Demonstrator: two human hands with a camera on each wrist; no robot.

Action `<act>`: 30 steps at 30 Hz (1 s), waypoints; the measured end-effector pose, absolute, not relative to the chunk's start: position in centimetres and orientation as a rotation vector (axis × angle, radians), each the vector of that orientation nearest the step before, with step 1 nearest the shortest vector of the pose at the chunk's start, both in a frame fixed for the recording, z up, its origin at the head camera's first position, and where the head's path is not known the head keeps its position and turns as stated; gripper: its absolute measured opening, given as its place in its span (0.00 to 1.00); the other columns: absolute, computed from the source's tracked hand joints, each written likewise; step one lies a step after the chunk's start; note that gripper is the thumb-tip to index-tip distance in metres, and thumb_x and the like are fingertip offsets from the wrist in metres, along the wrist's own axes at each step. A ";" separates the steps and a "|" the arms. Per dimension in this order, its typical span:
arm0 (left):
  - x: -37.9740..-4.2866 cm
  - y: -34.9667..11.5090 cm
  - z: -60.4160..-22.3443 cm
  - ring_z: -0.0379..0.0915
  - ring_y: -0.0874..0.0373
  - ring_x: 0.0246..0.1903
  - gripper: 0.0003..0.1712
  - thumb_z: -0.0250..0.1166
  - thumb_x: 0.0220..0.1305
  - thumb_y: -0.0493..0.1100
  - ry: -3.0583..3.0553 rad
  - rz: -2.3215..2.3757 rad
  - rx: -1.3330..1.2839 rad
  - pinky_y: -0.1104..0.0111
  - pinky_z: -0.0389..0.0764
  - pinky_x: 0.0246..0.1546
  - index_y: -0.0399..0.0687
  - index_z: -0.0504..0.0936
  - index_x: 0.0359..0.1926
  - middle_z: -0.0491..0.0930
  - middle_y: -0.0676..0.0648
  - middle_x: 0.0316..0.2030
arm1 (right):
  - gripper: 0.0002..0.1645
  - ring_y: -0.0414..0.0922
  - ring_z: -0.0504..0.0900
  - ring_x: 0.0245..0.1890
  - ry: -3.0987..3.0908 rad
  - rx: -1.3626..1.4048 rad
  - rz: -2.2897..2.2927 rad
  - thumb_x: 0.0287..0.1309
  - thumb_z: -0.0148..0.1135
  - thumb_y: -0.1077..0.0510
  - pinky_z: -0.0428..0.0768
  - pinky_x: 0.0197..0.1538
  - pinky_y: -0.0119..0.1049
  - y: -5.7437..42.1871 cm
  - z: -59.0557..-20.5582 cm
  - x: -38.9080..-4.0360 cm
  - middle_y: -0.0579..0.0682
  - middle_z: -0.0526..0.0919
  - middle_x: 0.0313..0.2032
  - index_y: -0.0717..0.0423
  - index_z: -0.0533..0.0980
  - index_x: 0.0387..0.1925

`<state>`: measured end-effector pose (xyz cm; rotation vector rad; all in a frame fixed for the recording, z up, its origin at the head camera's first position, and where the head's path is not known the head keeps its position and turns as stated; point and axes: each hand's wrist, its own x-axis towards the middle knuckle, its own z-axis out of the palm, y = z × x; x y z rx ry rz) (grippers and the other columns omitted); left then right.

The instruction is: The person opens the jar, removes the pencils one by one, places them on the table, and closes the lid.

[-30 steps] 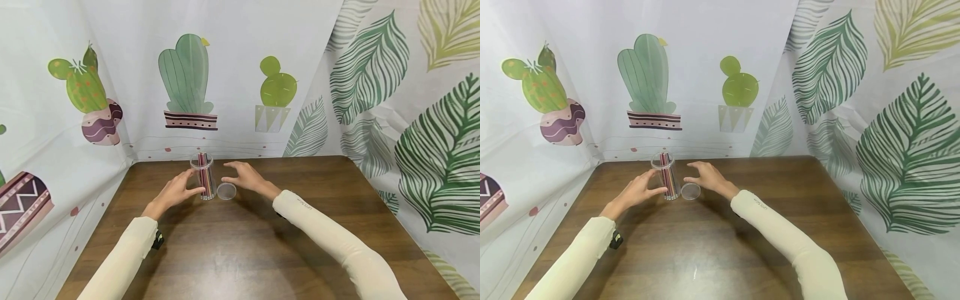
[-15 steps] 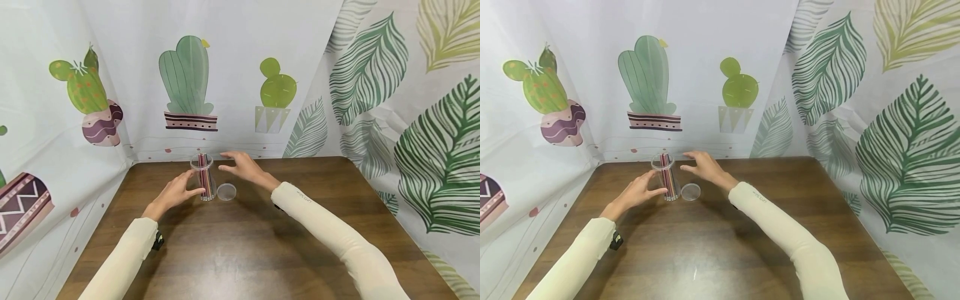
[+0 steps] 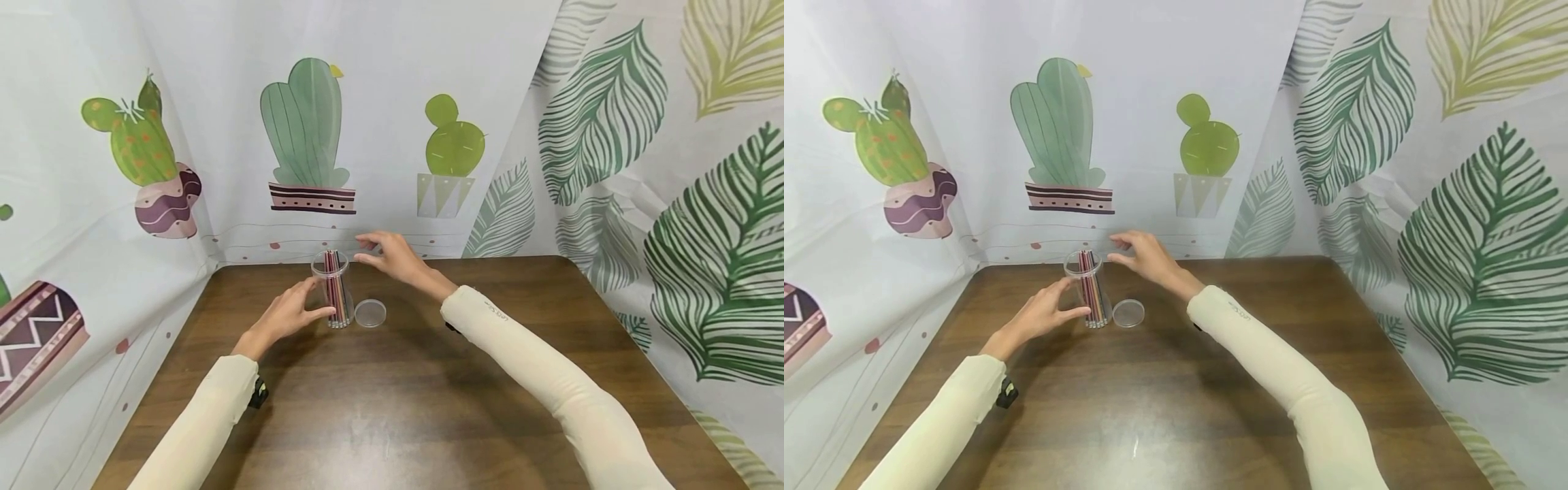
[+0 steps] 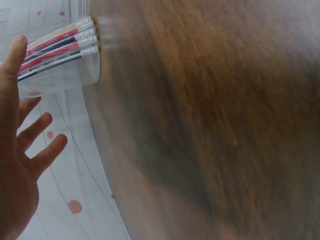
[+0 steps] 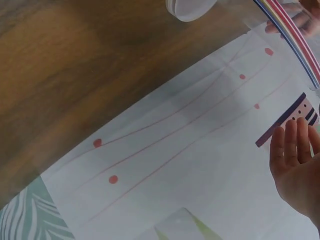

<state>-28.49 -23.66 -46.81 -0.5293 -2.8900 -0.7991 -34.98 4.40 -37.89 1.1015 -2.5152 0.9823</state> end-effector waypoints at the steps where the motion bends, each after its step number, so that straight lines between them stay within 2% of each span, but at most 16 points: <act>1: -28.5 -23.7 -46.8 0.72 0.40 0.66 0.51 0.68 0.61 0.73 -2.888 -0.797 -0.533 0.39 0.74 0.63 0.51 0.65 0.75 0.73 0.39 0.70 | 0.27 0.47 0.85 0.49 -2.505 1.105 0.981 0.67 0.71 0.53 0.84 0.55 0.40 4.3 -37.7 -35.0 0.56 0.88 0.49 0.61 0.80 0.62; 5: -28.4 -23.7 -46.8 0.73 0.39 0.66 0.52 0.68 0.61 0.74 -2.875 -0.795 -0.543 0.39 0.74 0.63 0.50 0.65 0.75 0.73 0.38 0.69 | 0.25 0.46 0.85 0.46 -2.468 1.127 0.981 0.67 0.71 0.55 0.85 0.54 0.42 3.7 -37.2 -35.0 0.55 0.88 0.46 0.61 0.81 0.61; 12: -28.4 -23.6 -46.7 0.73 0.40 0.65 0.51 0.69 0.61 0.72 -2.867 -0.812 -0.544 0.39 0.75 0.62 0.50 0.66 0.74 0.74 0.39 0.69 | 0.24 0.45 0.85 0.45 -2.435 1.183 0.977 0.66 0.71 0.55 0.85 0.53 0.39 2.6 -36.6 -34.7 0.55 0.88 0.47 0.61 0.81 0.60; 19: -28.5 -23.7 -46.7 0.73 0.39 0.66 0.50 0.69 0.62 0.71 -2.879 -0.826 -0.546 0.39 0.74 0.62 0.50 0.65 0.75 0.74 0.39 0.69 | 0.23 0.45 0.85 0.43 -2.423 1.225 1.002 0.65 0.73 0.56 0.85 0.54 0.42 1.6 -36.5 -34.4 0.56 0.87 0.46 0.62 0.82 0.58; 26: -28.6 -23.7 -46.8 0.74 0.39 0.65 0.49 0.69 0.62 0.71 -2.860 -0.834 -0.565 0.39 0.76 0.61 0.51 0.65 0.75 0.74 0.39 0.69 | 0.19 0.41 0.85 0.42 -2.440 1.244 0.930 0.64 0.73 0.55 0.83 0.51 0.31 0.6 -36.4 -34.2 0.50 0.88 0.43 0.59 0.85 0.54; 30: -28.4 -23.8 -46.9 0.73 0.39 0.65 0.50 0.69 0.61 0.71 -2.853 -0.831 -0.563 0.39 0.76 0.61 0.51 0.65 0.75 0.74 0.39 0.69 | 0.17 0.40 0.85 0.42 -2.453 1.241 0.904 0.65 0.72 0.55 0.82 0.49 0.30 0.2 -36.5 -34.1 0.49 0.88 0.42 0.58 0.86 0.53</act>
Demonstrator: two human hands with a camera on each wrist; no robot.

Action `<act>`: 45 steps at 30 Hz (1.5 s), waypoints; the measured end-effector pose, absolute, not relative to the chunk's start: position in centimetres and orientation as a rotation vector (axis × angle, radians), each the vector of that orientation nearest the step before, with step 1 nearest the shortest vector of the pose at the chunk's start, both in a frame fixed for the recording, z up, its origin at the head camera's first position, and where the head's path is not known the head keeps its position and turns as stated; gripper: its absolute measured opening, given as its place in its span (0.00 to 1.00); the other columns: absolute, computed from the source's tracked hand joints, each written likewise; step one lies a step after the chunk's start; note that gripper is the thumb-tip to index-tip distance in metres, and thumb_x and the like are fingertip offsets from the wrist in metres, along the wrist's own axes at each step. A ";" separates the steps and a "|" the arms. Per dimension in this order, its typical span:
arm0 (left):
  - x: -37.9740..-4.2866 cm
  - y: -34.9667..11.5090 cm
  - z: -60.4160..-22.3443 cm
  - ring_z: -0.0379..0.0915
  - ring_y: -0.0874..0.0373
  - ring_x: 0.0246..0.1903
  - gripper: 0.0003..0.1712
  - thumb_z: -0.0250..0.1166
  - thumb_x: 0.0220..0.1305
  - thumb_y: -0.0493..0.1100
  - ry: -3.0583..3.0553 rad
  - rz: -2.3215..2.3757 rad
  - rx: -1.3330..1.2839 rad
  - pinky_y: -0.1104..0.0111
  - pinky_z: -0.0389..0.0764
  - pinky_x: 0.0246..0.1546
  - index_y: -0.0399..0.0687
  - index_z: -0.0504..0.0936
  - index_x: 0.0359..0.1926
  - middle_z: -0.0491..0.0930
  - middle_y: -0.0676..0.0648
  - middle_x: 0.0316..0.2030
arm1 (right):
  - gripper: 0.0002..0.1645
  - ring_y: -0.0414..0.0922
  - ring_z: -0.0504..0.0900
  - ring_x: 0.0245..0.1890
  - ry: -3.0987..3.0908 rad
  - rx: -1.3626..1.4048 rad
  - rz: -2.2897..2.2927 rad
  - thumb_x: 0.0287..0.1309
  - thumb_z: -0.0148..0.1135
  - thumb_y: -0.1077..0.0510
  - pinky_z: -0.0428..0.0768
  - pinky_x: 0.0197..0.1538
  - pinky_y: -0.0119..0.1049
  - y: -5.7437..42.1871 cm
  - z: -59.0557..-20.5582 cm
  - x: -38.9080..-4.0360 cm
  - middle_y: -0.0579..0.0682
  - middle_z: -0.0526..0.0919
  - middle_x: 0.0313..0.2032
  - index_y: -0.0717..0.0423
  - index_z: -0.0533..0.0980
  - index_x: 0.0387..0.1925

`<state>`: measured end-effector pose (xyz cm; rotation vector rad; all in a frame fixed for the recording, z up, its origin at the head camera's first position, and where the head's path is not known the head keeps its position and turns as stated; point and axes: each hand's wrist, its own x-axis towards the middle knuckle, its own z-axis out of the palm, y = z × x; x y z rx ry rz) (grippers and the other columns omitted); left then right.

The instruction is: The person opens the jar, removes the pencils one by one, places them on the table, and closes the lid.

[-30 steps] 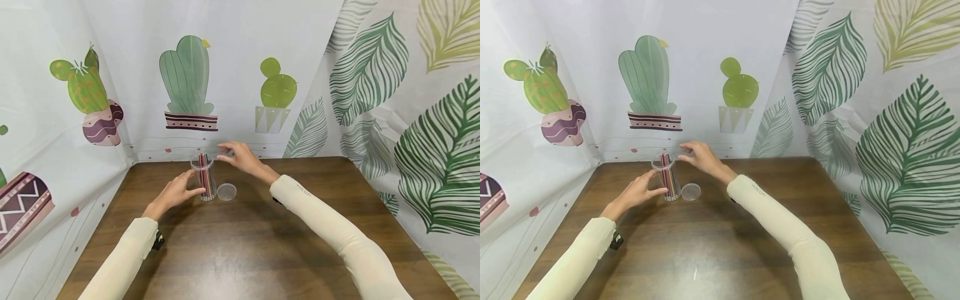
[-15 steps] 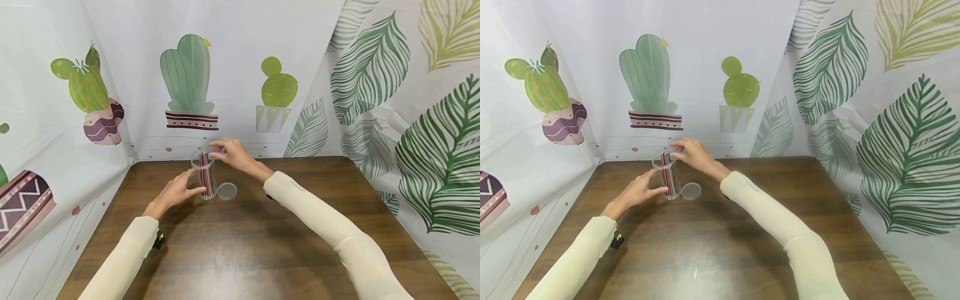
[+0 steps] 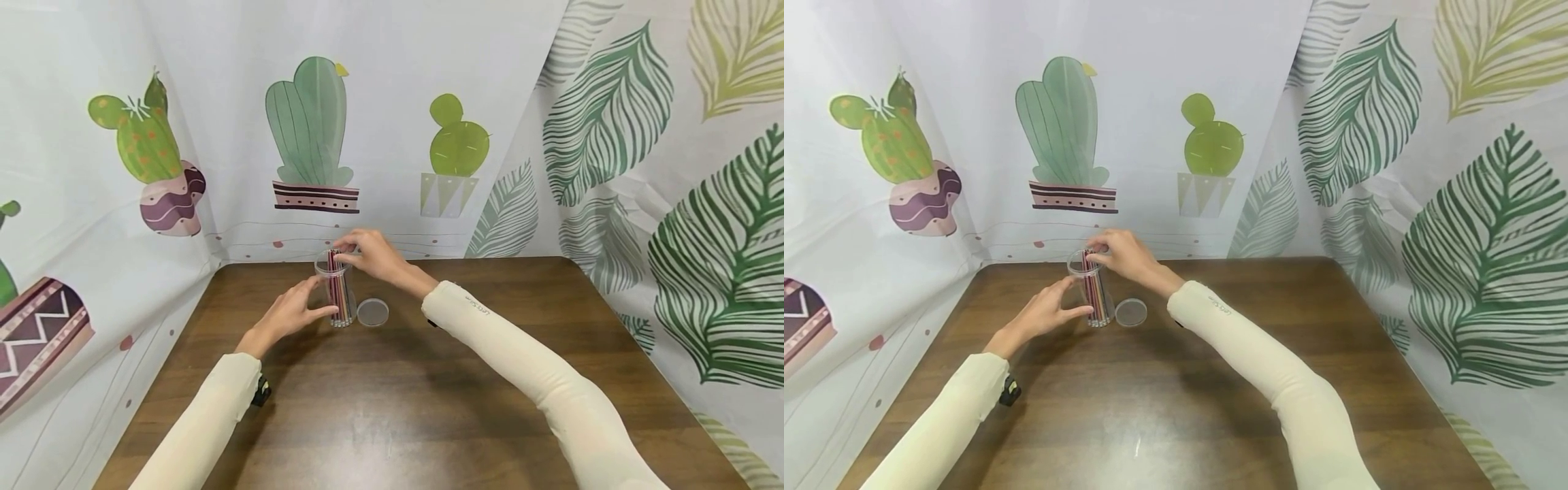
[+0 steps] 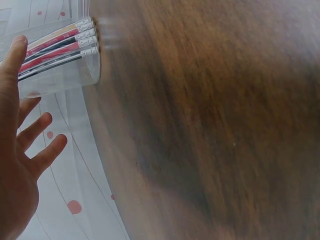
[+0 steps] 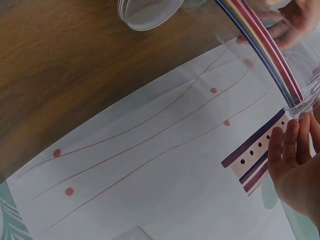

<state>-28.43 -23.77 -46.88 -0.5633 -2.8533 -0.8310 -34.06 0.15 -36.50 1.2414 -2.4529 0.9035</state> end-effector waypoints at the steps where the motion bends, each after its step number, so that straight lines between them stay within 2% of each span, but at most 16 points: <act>1: -28.4 -23.8 -46.9 0.73 0.39 0.65 0.50 0.69 0.61 0.71 -2.854 -0.831 -0.563 0.39 0.76 0.61 0.51 0.65 0.75 0.74 0.38 0.69 | 0.17 0.40 0.85 0.42 -2.460 1.242 0.905 0.66 0.71 0.54 0.83 0.49 0.32 0.1 -36.5 -34.0 0.49 0.88 0.43 0.57 0.86 0.53; 4: -28.3 -23.7 -46.9 0.73 0.39 0.65 0.50 0.70 0.61 0.71 -2.853 -0.830 -0.564 0.39 0.75 0.61 0.51 0.65 0.75 0.74 0.38 0.69 | 0.16 0.40 0.85 0.42 -2.483 1.240 0.888 0.68 0.69 0.53 0.84 0.48 0.33 0.0 -36.6 -34.0 0.49 0.88 0.43 0.55 0.86 0.53; 10: -28.5 -23.7 -47.0 0.74 0.39 0.65 0.49 0.70 0.61 0.70 -2.844 -0.822 -0.575 0.39 0.76 0.61 0.51 0.66 0.74 0.74 0.39 0.68 | 0.15 0.39 0.84 0.41 -2.507 1.219 0.863 0.71 0.67 0.52 0.82 0.42 0.28 0.1 -36.8 -33.9 0.48 0.88 0.46 0.53 0.87 0.53; 21: -28.5 -23.8 -47.0 0.73 0.39 0.65 0.50 0.69 0.62 0.72 -2.852 -0.819 -0.571 0.39 0.76 0.61 0.51 0.65 0.75 0.74 0.39 0.69 | 0.11 0.39 0.86 0.43 -2.480 1.219 0.816 0.69 0.69 0.53 0.82 0.50 0.30 -0.3 -36.9 -34.1 0.45 0.91 0.43 0.51 0.88 0.48; 29: -28.5 -23.7 -46.9 0.73 0.39 0.66 0.50 0.68 0.62 0.71 -2.850 -0.821 -0.580 0.39 0.76 0.60 0.50 0.65 0.75 0.73 0.39 0.69 | 0.09 0.36 0.88 0.38 -2.478 1.195 0.829 0.67 0.71 0.53 0.81 0.43 0.24 -0.2 -36.9 -34.2 0.44 0.92 0.41 0.50 0.89 0.45; 37: -28.5 -23.8 -47.0 0.73 0.38 0.66 0.51 0.68 0.62 0.73 -2.852 -0.810 -0.579 0.38 0.76 0.61 0.49 0.65 0.75 0.73 0.38 0.69 | 0.08 0.36 0.86 0.36 -2.496 1.187 0.808 0.68 0.70 0.55 0.81 0.41 0.25 -0.3 -36.8 -34.0 0.43 0.92 0.41 0.48 0.89 0.46; 45: -28.6 -23.8 -47.0 0.72 0.39 0.66 0.51 0.67 0.62 0.73 -2.854 -0.818 -0.585 0.39 0.76 0.61 0.51 0.65 0.75 0.73 0.40 0.70 | 0.08 0.35 0.85 0.36 -2.517 1.163 0.820 0.65 0.73 0.50 0.78 0.36 0.28 -0.5 -36.6 -33.9 0.41 0.91 0.38 0.47 0.89 0.41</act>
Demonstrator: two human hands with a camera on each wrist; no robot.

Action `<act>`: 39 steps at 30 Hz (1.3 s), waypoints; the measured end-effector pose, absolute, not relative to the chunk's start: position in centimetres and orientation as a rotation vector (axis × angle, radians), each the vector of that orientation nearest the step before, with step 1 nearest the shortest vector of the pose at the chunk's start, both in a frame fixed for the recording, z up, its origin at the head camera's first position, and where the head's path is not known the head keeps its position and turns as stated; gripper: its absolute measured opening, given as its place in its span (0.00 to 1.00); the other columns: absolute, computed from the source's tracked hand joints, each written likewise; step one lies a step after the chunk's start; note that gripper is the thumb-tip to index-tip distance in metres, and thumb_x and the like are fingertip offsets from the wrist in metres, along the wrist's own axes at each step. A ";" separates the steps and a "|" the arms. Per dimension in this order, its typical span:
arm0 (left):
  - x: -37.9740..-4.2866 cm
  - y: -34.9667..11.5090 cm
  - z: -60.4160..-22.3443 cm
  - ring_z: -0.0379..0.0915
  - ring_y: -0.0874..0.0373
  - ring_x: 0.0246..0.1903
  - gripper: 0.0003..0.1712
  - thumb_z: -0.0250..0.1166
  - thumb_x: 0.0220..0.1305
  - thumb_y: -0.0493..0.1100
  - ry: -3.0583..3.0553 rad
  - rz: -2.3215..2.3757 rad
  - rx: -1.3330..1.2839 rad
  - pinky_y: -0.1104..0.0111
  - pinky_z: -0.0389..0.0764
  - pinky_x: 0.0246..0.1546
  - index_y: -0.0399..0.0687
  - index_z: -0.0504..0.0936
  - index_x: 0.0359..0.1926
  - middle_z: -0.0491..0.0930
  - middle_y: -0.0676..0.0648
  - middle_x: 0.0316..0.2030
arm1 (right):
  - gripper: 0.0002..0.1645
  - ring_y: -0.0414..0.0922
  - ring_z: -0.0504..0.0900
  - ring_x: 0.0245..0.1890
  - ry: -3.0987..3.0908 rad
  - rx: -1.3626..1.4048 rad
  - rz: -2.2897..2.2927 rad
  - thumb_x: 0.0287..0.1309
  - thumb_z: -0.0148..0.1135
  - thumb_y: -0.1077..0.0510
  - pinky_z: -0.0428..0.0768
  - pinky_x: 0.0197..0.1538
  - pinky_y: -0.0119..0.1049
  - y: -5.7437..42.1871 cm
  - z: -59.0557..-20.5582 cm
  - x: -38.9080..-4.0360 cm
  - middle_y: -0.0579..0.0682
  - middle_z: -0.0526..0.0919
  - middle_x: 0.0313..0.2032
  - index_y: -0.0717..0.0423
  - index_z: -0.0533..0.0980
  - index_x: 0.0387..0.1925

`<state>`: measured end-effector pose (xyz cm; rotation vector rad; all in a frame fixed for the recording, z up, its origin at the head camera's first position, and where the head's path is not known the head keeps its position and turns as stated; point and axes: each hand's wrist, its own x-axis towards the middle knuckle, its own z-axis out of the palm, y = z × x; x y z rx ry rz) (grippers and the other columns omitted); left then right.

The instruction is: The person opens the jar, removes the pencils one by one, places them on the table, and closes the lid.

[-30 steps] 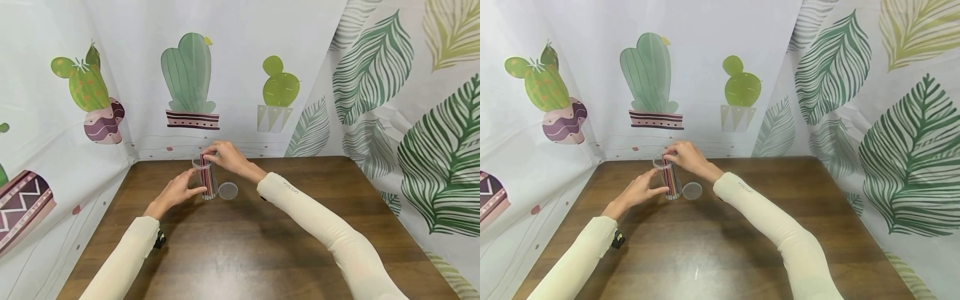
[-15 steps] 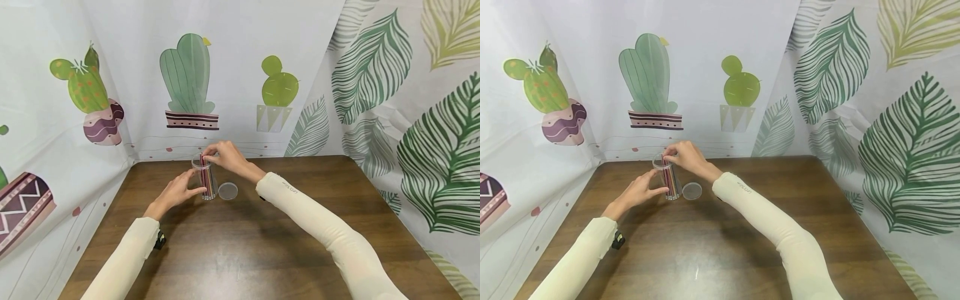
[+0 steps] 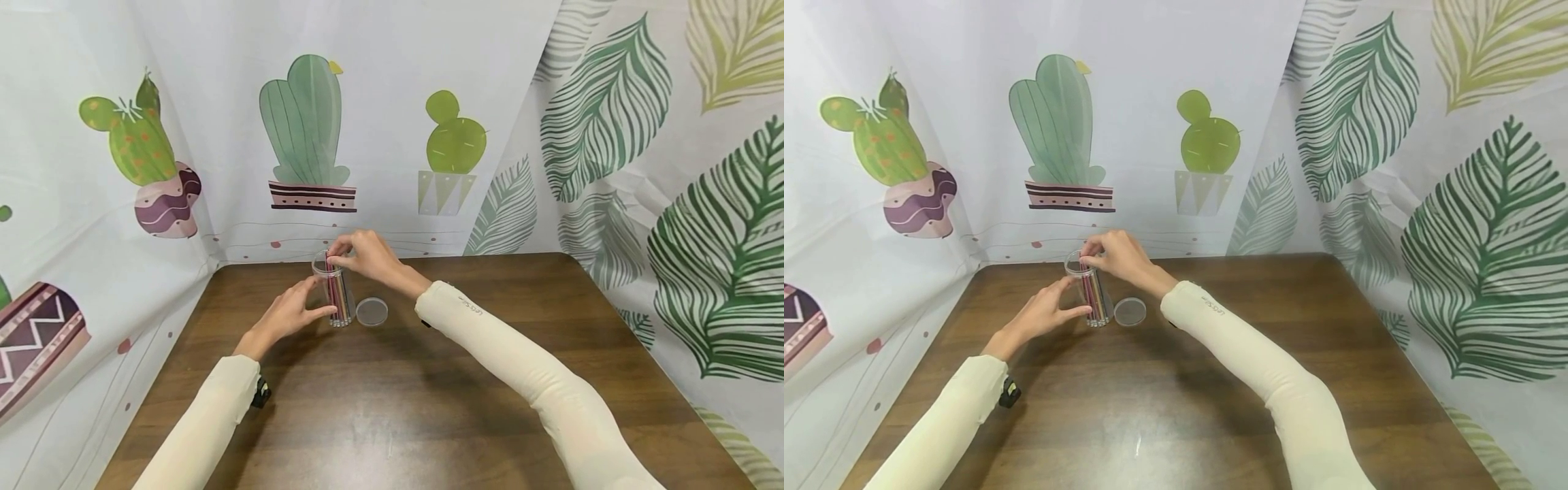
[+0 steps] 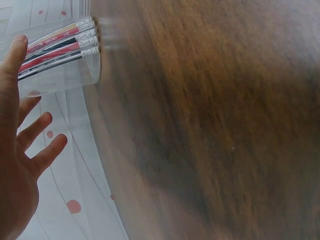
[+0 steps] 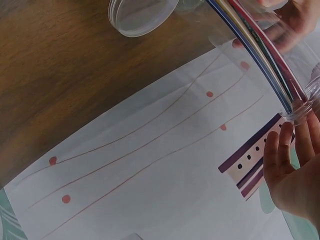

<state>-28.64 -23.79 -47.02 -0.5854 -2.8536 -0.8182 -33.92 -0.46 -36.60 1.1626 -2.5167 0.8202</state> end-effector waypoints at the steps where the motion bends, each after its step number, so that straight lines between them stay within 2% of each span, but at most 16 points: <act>1: -28.7 -23.8 -47.0 0.72 0.39 0.66 0.51 0.67 0.62 0.73 -2.854 -0.819 -0.587 0.39 0.76 0.61 0.50 0.65 0.75 0.73 0.40 0.70 | 0.08 0.34 0.85 0.35 -2.519 1.154 0.817 0.64 0.73 0.49 0.78 0.35 0.28 -0.5 -36.6 -33.9 0.41 0.91 0.38 0.47 0.88 0.41; 6: -28.7 -23.7 -47.0 0.72 0.39 0.66 0.51 0.68 0.62 0.71 -2.846 -0.822 -0.588 0.38 0.76 0.61 0.50 0.65 0.75 0.73 0.39 0.70 | 0.06 0.35 0.86 0.35 -2.513 1.127 0.809 0.64 0.74 0.50 0.78 0.34 0.29 -0.5 -36.6 -33.9 0.41 0.91 0.37 0.47 0.87 0.39; 13: -28.7 -23.5 -47.0 0.72 0.38 0.66 0.50 0.69 0.62 0.71 -2.845 -0.827 -0.589 0.38 0.75 0.61 0.49 0.65 0.75 0.73 0.39 0.70 | 0.06 0.35 0.87 0.36 -2.516 1.134 0.800 0.66 0.73 0.52 0.76 0.31 0.27 -0.4 -36.7 -33.9 0.42 0.92 0.40 0.46 0.88 0.43; 17: -28.8 -23.5 -47.0 0.72 0.39 0.67 0.50 0.68 0.62 0.71 -2.850 -0.830 -0.582 0.38 0.75 0.61 0.50 0.65 0.75 0.73 0.39 0.70 | 0.07 0.35 0.84 0.31 -2.498 1.147 0.798 0.68 0.70 0.53 0.71 0.25 0.26 -0.3 -36.6 -34.1 0.43 0.92 0.41 0.47 0.89 0.44; 20: -28.8 -23.5 -46.9 0.71 0.38 0.67 0.50 0.69 0.62 0.71 -2.857 -0.832 -0.578 0.38 0.75 0.62 0.50 0.64 0.75 0.72 0.39 0.70 | 0.07 0.37 0.82 0.28 -2.469 1.157 0.814 0.70 0.69 0.54 0.70 0.24 0.27 -0.2 -36.4 -34.2 0.44 0.92 0.41 0.49 0.89 0.45; 29: -28.6 -23.5 -47.0 0.71 0.37 0.67 0.53 0.68 0.62 0.73 -2.882 -0.816 -0.547 0.37 0.74 0.62 0.48 0.63 0.77 0.71 0.37 0.71 | 0.10 0.37 0.81 0.28 -2.456 1.140 0.866 0.71 0.67 0.54 0.73 0.27 0.27 -0.4 -34.6 -34.4 0.45 0.92 0.39 0.53 0.88 0.47; 35: -28.5 -23.6 -47.0 0.70 0.36 0.67 0.55 0.66 0.61 0.74 -2.882 -0.811 -0.543 0.37 0.73 0.62 0.48 0.62 0.77 0.70 0.35 0.71 | 0.10 0.40 0.87 0.34 -2.417 1.135 0.867 0.71 0.67 0.55 0.84 0.41 0.34 -0.4 -33.4 -34.6 0.47 0.92 0.39 0.54 0.89 0.47; 39: -28.5 -23.7 -47.0 0.70 0.36 0.67 0.54 0.67 0.61 0.75 -2.877 -0.812 -0.542 0.37 0.74 0.62 0.48 0.63 0.76 0.71 0.36 0.71 | 0.10 0.41 0.88 0.36 -2.385 1.123 0.909 0.70 0.68 0.55 0.85 0.45 0.34 -0.4 -32.5 -34.7 0.48 0.92 0.40 0.55 0.88 0.47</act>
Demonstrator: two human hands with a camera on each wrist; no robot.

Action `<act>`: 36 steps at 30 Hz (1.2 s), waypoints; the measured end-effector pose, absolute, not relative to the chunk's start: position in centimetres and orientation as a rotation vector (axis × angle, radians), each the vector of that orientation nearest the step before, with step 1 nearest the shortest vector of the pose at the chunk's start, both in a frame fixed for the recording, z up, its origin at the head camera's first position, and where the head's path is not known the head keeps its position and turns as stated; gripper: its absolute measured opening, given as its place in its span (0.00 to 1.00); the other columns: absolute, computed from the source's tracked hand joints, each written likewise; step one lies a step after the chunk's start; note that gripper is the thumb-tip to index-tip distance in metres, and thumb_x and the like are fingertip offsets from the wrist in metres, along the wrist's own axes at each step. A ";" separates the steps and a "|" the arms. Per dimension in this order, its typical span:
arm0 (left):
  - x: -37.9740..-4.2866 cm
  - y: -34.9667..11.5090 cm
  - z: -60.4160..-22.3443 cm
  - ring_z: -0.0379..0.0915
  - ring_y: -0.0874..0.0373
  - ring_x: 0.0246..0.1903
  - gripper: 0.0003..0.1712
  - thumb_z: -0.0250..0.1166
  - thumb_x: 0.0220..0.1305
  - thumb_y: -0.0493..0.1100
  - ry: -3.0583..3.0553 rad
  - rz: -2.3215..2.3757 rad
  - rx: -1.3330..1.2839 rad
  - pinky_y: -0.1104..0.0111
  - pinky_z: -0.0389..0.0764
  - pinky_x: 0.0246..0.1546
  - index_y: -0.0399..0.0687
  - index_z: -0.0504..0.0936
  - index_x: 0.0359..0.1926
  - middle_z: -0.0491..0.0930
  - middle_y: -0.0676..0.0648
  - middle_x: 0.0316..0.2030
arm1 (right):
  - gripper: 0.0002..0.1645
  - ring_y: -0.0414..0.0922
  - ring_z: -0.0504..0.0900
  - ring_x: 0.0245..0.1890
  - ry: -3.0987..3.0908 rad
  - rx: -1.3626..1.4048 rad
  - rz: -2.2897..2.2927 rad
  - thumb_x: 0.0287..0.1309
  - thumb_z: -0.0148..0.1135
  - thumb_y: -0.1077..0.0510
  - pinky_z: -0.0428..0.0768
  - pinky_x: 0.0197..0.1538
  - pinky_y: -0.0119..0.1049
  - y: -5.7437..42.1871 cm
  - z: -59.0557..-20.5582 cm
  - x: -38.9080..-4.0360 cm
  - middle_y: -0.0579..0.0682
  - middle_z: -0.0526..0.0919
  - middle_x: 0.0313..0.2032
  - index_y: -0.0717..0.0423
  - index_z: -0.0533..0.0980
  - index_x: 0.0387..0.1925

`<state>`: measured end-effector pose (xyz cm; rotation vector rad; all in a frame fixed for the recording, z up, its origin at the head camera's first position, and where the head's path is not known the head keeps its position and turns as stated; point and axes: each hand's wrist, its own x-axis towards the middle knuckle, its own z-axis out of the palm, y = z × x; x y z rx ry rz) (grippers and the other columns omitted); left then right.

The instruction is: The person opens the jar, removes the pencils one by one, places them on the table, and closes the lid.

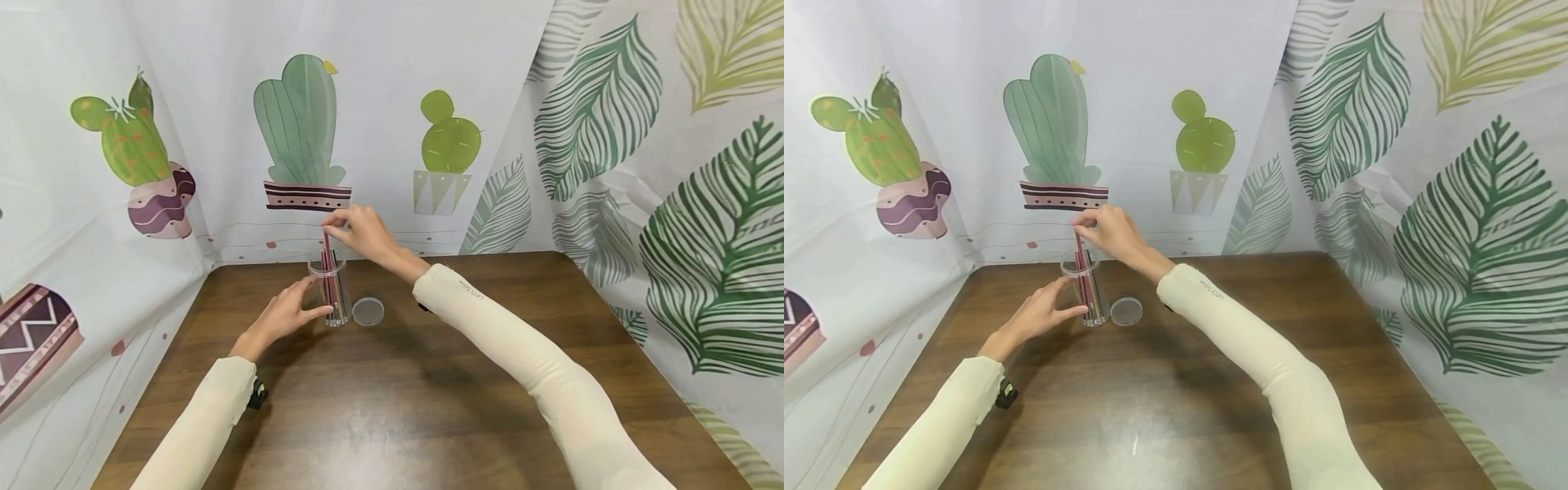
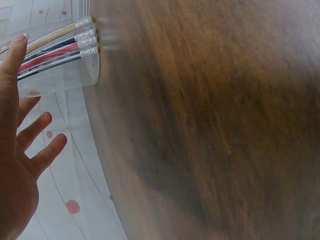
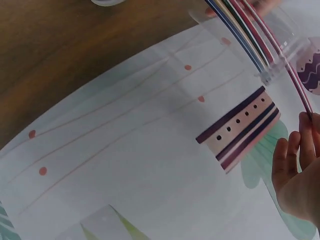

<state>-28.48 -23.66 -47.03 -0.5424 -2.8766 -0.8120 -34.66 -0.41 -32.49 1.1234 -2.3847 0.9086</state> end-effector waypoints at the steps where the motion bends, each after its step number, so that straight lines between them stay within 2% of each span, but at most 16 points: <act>1: -28.5 -23.7 -47.0 0.71 0.36 0.67 0.54 0.67 0.61 0.75 -2.875 -0.810 -0.545 0.37 0.74 0.62 0.48 0.63 0.76 0.71 0.36 0.71 | 0.10 0.40 0.88 0.36 -2.377 1.118 0.923 0.70 0.68 0.56 0.85 0.46 0.33 -0.4 -32.3 -34.7 0.48 0.92 0.40 0.55 0.88 0.47; 8: -28.6 -23.8 -47.1 0.70 0.36 0.67 0.55 0.66 0.61 0.74 -2.875 -0.791 -0.555 0.38 0.74 0.63 0.48 0.62 0.77 0.70 0.36 0.71 | 0.09 0.39 0.88 0.38 -2.319 1.115 0.982 0.70 0.68 0.58 0.85 0.47 0.33 -0.2 -30.8 -35.0 0.48 0.92 0.40 0.55 0.88 0.47; 16: -28.6 -23.8 -47.2 0.71 0.36 0.67 0.54 0.67 0.61 0.74 -2.864 -0.777 -0.563 0.38 0.74 0.63 0.47 0.63 0.77 0.71 0.36 0.71 | 0.10 0.39 0.87 0.37 -2.286 1.100 1.022 0.70 0.67 0.58 0.82 0.42 0.26 0.5 -28.7 -35.1 0.48 0.91 0.40 0.56 0.88 0.47; 27: -28.5 -23.8 -47.1 0.74 0.36 0.64 0.50 0.69 0.61 0.72 -2.836 -0.782 -0.573 0.38 0.76 0.60 0.51 0.66 0.75 0.73 0.36 0.68 | 0.10 0.38 0.87 0.38 -2.213 1.096 1.064 0.71 0.66 0.59 0.83 0.41 0.26 1.4 -26.0 -35.4 0.49 0.91 0.42 0.58 0.86 0.49; 32: -28.4 -23.7 -47.1 0.73 0.37 0.65 0.50 0.69 0.61 0.72 -2.835 -0.795 -0.576 0.38 0.75 0.61 0.52 0.66 0.75 0.73 0.37 0.69 | 0.10 0.43 0.89 0.37 -2.173 1.089 1.089 0.71 0.66 0.60 0.84 0.40 0.26 1.8 -25.0 -35.4 0.50 0.91 0.43 0.58 0.86 0.49; 36: -28.4 -23.7 -47.1 0.72 0.36 0.65 0.50 0.70 0.61 0.71 -2.836 -0.795 -0.573 0.38 0.75 0.61 0.51 0.66 0.75 0.73 0.36 0.69 | 0.10 0.43 0.88 0.37 -2.145 1.075 1.108 0.71 0.66 0.60 0.85 0.41 0.28 2.1 -24.1 -35.4 0.51 0.91 0.42 0.60 0.86 0.48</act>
